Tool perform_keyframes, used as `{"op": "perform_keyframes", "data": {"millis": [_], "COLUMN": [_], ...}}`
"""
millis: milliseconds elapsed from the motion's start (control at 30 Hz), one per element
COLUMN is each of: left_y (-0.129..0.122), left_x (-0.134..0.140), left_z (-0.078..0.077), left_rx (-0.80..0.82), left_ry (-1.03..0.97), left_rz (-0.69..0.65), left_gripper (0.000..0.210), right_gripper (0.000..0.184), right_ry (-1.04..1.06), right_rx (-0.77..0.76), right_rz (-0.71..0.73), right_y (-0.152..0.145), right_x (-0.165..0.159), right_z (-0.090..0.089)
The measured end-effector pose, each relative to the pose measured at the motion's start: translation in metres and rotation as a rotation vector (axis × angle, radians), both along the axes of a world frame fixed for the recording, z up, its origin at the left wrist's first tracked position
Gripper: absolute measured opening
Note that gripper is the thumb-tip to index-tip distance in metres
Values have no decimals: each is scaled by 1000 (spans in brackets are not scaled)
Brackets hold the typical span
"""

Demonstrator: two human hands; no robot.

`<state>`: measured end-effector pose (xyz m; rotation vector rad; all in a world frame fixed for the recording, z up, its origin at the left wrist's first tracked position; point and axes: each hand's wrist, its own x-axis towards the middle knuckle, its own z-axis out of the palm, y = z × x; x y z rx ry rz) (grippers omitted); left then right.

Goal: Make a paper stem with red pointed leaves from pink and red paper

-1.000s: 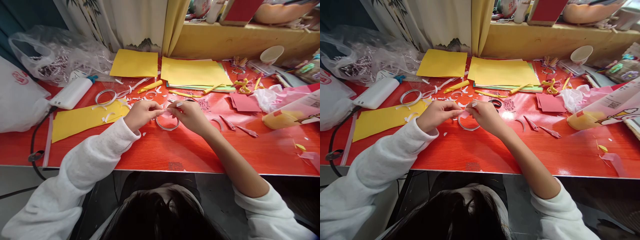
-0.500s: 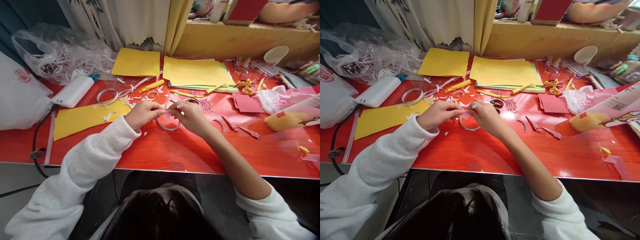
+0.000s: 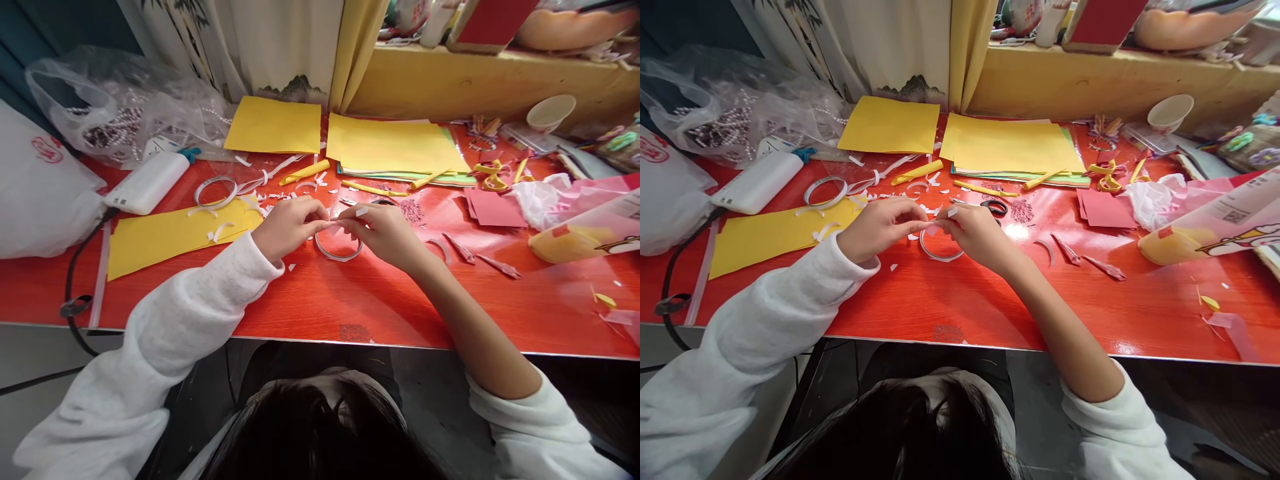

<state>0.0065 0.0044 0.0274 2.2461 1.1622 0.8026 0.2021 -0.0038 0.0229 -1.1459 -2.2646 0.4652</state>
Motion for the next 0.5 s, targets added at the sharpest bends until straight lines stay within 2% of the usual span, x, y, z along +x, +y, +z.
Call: {"op": "perform_keyframes", "data": {"millis": [133,233,367,500], "left_y": [-3,-9,-15,-17], "left_x": [4,10,17,17], "left_z": [2,3,2,3], "left_rx": [205,283,240,159], "left_ry": [-75,-143,-130,-162], "left_rz": [-17,-40,-68,-41], "left_gripper": [21,16,7,11], "right_gripper": [18,18,21,23], "right_ry": [-34,-15,-19,-23], "right_rx": [102,112,33,11], "right_rz": [39,111,127,111], "right_y": [-2,-6,-11,-12], "right_x": [-3,-7,-12,-14], "right_z": [-2,-3,-1,1]}}
